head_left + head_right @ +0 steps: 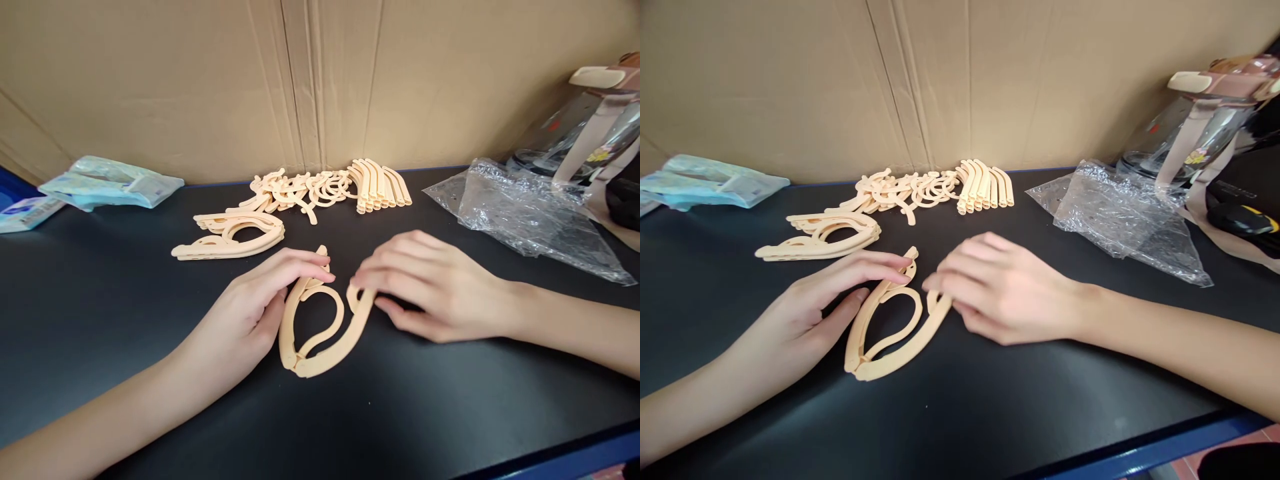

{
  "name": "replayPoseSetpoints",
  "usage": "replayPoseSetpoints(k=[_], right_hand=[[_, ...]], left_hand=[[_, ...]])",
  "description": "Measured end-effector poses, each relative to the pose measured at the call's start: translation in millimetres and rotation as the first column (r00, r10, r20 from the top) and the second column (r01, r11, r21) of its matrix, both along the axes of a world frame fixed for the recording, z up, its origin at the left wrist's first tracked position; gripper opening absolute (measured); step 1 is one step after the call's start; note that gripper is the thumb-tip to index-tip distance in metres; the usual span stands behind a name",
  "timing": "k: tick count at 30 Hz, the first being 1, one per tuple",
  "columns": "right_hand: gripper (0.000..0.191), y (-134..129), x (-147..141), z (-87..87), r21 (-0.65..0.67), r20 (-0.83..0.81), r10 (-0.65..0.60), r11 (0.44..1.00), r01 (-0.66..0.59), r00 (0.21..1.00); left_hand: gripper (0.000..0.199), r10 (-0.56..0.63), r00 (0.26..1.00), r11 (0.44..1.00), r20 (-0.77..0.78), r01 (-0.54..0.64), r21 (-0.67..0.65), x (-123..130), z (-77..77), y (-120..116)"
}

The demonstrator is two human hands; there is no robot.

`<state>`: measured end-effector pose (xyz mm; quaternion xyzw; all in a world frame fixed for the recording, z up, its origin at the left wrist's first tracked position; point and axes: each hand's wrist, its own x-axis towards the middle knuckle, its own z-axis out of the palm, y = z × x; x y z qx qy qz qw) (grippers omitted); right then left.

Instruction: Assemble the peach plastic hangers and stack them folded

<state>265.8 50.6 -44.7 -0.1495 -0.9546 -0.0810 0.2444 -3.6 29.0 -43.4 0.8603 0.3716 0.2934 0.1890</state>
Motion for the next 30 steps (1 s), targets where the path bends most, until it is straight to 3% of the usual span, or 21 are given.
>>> replayPoseSetpoints(k=[4, 14, 20, 30], right_hand=[[0.021, 12.1, 3.5, -3.7, -0.088, -0.087, -0.164, 0.984, 0.156, 0.983], [0.009, 5.8, 2.8, -2.7, -0.030, -0.131, -0.120, 0.993, 0.117, 0.984], [0.021, 5.1, 1.2, 0.3, 0.039, -0.058, -0.120, 0.992, 0.122, 0.991], [0.033, 6.2, 3.3, -0.1, -0.041, -0.039, -0.068, 0.997, 0.067, 0.997]], left_hand=[[0.032, -0.021, 0.997, 1.000, -0.072, 0.022, 0.017, 1.0, -1.9, -2.1], [0.031, 0.018, 0.940, 0.961, -0.341, 0.079, 0.267, 2.2, -1.3, -9.4], [0.022, -0.018, 0.946, 0.964, -0.324, 0.102, 0.247, -0.3, 0.5, -5.4], [0.026, -0.035, 0.959, 0.970, -0.282, 0.101, 0.223, -1.4, -3.7, -7.3]])
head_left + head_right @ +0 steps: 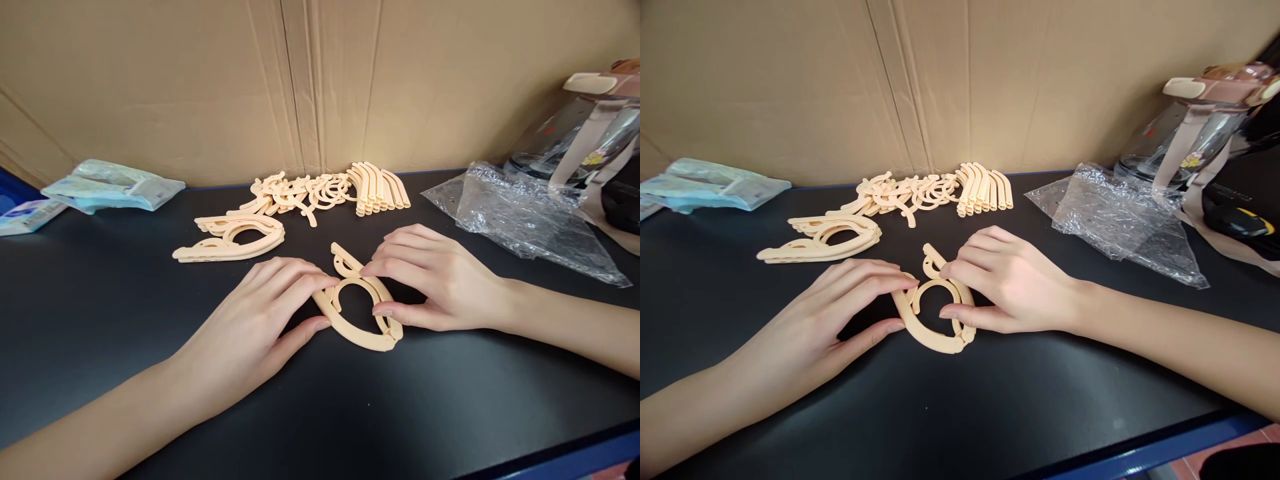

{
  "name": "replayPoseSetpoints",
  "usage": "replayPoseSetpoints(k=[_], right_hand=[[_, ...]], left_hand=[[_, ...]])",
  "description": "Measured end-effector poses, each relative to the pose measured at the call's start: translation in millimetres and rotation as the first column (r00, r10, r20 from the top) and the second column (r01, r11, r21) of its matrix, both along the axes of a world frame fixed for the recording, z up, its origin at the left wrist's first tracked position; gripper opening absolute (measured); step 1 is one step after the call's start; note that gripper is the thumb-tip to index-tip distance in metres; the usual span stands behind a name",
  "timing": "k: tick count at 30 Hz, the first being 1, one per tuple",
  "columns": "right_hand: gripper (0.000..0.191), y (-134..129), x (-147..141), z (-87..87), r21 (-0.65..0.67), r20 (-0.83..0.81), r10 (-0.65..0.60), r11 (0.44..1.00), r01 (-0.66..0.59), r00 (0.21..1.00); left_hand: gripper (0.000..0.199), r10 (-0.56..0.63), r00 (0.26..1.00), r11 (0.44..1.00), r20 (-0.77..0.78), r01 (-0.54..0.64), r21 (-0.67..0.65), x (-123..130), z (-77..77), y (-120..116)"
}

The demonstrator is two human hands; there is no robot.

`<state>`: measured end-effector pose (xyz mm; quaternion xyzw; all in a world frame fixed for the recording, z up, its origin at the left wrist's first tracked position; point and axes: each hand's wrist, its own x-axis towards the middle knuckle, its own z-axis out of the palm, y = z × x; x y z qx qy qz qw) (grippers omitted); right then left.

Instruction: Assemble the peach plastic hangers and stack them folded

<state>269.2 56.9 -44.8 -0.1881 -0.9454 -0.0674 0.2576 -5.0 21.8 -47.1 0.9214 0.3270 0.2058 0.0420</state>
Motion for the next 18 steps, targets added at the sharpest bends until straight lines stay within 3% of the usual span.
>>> replayPoseSetpoints(k=[5, 10, 14, 18], right_hand=[[0.036, 1, 1, -0.5, -0.104, -0.036, 0.048, 0.993, -0.052, 0.998], [0.067, -3, 0, -2.0, -0.356, 0.034, 0.151, 0.926, -0.129, 0.988], [0.075, -3, -2, -3.3, -0.372, 0.044, 0.076, 0.927, -0.055, 0.996], [0.070, -1, -2, -3.4, -0.351, 0.002, 0.026, 0.936, -0.024, 1.000]], left_hand=[[0.042, 0.053, 0.998, 0.999, 0.031, -0.053, -0.001, 1, -1.2, -1], [0.064, 0.104, 0.995, 0.993, 0.002, -0.103, -0.059, 2, -1.5, -3], [0.077, 0.111, 0.994, 0.990, -0.010, -0.112, -0.087, -1, -5.7, -3], [0.084, 0.136, 0.990, 0.985, -0.022, -0.137, -0.107, -5, -10.6, -2]])
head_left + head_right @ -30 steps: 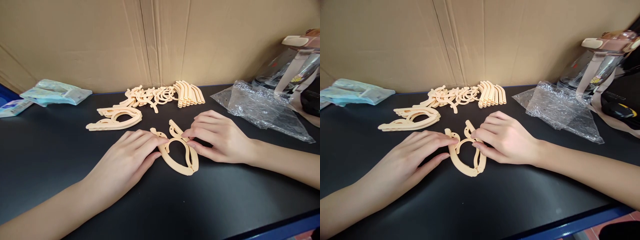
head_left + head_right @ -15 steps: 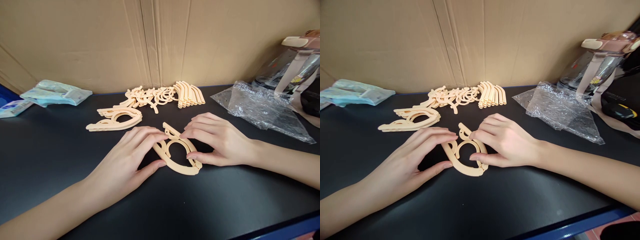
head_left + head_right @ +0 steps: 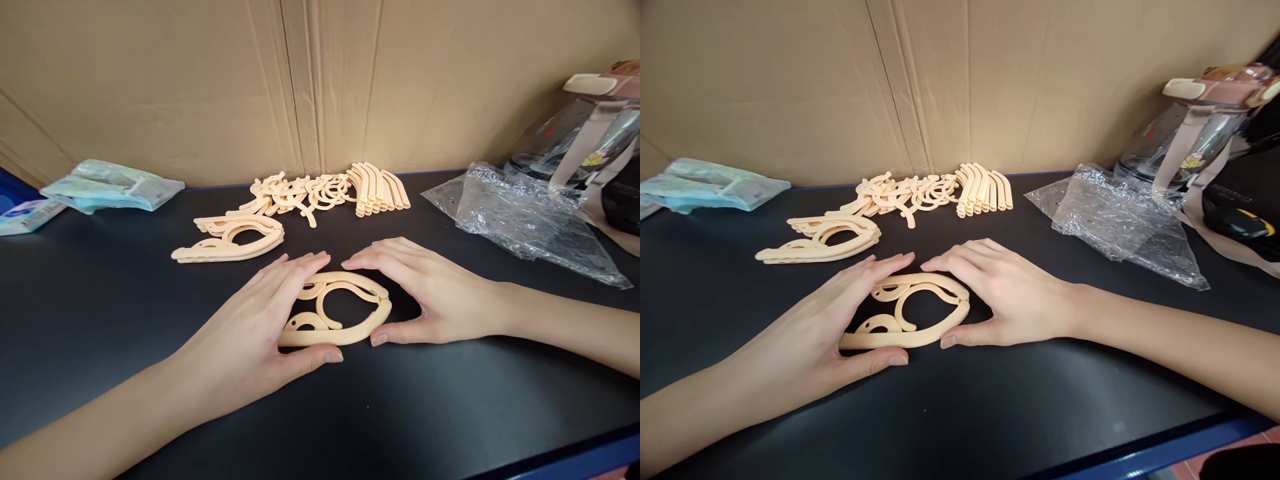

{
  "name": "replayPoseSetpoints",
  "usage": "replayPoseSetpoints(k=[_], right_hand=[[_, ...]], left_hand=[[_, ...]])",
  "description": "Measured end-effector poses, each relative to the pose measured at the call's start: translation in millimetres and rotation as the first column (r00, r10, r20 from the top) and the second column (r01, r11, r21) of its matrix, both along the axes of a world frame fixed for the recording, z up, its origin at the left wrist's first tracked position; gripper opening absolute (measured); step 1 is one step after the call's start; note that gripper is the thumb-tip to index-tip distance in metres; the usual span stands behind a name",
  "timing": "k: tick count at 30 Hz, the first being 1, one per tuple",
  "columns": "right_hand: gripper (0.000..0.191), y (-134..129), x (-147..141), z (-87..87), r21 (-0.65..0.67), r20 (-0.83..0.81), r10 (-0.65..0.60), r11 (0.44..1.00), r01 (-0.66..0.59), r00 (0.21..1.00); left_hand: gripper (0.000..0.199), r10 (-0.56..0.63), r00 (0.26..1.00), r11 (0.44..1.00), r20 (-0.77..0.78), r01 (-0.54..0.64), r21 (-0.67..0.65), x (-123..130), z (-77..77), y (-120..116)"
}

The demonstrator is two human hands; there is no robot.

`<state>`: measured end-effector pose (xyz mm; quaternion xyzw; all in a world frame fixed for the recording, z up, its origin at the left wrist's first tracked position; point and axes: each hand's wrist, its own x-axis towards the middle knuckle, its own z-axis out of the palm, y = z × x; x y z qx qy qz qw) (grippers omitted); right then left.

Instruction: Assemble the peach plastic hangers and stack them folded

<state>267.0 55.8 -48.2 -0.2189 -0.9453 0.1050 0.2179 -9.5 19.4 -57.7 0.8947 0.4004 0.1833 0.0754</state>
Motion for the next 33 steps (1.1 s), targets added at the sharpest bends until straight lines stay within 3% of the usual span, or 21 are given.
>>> replayPoseSetpoints(k=[6, 10, 13, 18, 23, 27, 33], right_hand=[[0.065, 0, 0, 0.4, 0.021, -0.051, 0.038, 0.999, -0.037, 0.998], [0.064, -1, 1, 2.7, 0.019, -0.073, 0.062, 0.998, -0.061, 0.995], [0.063, -1, 2, 4.4, 0.036, -0.102, 0.041, 0.999, -0.037, 0.994], [0.058, -1, 4, 3.7, 0.054, -0.115, -0.002, 0.999, 0.009, 0.993], [0.053, -2, 4, 2.5, 0.054, -0.099, -0.008, 0.998, 0.013, 0.995], [0.048, -2, 4, 2.8, 0.056, -0.093, -0.012, 0.998, 0.017, 0.996], [0.046, -2, 4, 1.8, 0.050, -0.090, -0.016, 0.999, 0.021, 0.996]], left_hand=[[0.072, -0.056, 0.998, 0.998, -0.029, 0.057, 0.014, 3, 5.7, 0], [0.066, -0.081, 0.994, 0.981, -0.067, 0.092, 0.172, 3, 14.0, 0], [0.064, -0.010, 0.998, 0.971, -0.060, 0.024, 0.238, -6, 23.0, 7], [0.075, 0.180, 0.978, 0.968, 0.106, -0.195, 0.157, -35, 50.1, 32], [0.085, 0.399, 0.898, 0.917, 0.186, -0.388, -0.095, -71, 64.3, 62], [0.087, 0.397, 0.906, 0.904, 0.148, -0.357, -0.237, -92, 57.9, 78], [0.083, 0.302, 0.947, 0.923, 0.107, -0.263, -0.281, -96, 53.9, 80]])
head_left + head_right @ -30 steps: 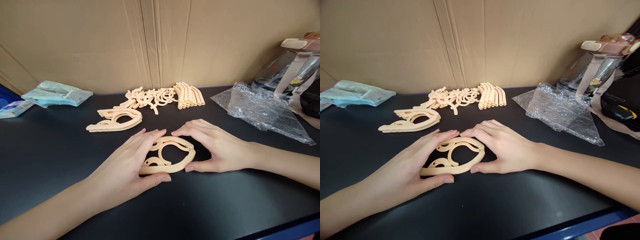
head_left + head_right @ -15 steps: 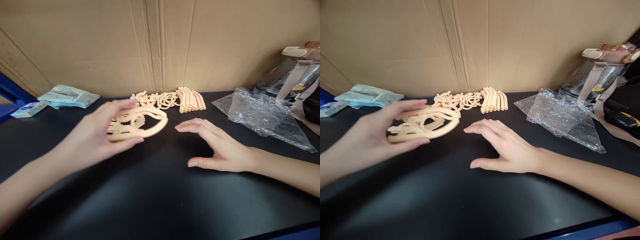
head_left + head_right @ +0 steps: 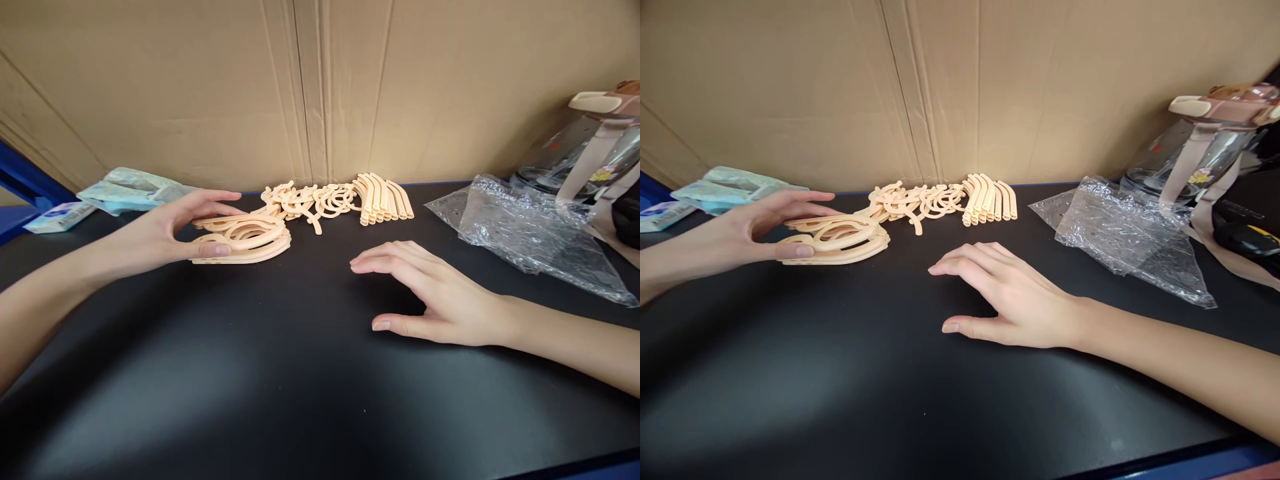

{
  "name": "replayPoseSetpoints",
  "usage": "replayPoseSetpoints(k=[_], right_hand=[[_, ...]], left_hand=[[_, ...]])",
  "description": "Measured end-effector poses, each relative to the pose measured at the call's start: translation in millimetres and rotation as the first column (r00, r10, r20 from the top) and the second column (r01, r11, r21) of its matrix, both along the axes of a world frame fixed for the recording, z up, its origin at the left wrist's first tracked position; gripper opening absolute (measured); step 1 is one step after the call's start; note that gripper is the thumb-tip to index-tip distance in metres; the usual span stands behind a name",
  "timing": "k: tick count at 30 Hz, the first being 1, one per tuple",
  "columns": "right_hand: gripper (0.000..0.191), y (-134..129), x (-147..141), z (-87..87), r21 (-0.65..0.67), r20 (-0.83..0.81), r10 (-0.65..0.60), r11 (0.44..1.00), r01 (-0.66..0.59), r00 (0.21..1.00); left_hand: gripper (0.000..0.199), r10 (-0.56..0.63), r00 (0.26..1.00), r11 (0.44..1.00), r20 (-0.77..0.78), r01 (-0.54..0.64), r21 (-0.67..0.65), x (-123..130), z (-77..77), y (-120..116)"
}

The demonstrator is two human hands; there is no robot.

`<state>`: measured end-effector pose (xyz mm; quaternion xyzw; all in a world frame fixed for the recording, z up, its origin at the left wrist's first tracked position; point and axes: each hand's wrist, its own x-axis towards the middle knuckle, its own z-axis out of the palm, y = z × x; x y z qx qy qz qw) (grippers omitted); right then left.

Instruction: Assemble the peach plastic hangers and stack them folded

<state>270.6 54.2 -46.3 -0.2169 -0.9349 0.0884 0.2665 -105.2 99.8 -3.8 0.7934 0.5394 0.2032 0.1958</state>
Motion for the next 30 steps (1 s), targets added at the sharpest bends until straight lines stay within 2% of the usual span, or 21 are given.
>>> replayPoseSetpoints(k=[3, 11, 17, 20, 26, 30], right_hand=[[0.044, 0, 0, -0.2, 0.000, -0.005, 0.001, 1.000, -0.001, 1.000], [0.044, 0, -1, 0.6, 0.001, 0.005, 0.004, 1.000, -0.004, 1.000], [0.041, 0, 0, 0.3, 0.001, 0.014, 0.005, 1.000, -0.005, 1.000], [0.040, 0, 0, 0.4, -0.008, 0.022, -0.001, 1.000, 0.001, 1.000], [0.039, 0, -1, 1.0, 0.000, 0.036, 0.003, 1.000, -0.003, 0.999], [0.038, 0, -1, 1.4, -0.011, 0.042, -0.001, 1.000, 0.002, 0.999]], left_hand=[[0.084, -0.042, 0.999, 0.999, -0.018, 0.042, 0.000, 3, 0.1, -1], [0.092, -0.018, 0.998, 0.998, -0.065, 0.021, 0.051, 7, -4.6, 0], [0.086, -0.037, 0.995, 0.999, -0.092, 0.037, 0.001, 2, -3.9, 3], [0.090, -0.066, 0.991, 0.998, -0.114, 0.066, -0.006, -1, -2.2, 4], [0.091, -0.043, 0.964, 0.997, -0.263, 0.056, 0.043, -7, 5.2, 2], [0.097, -0.012, 0.950, 0.997, -0.313, 0.036, 0.072, -10, 4.6, 3]])
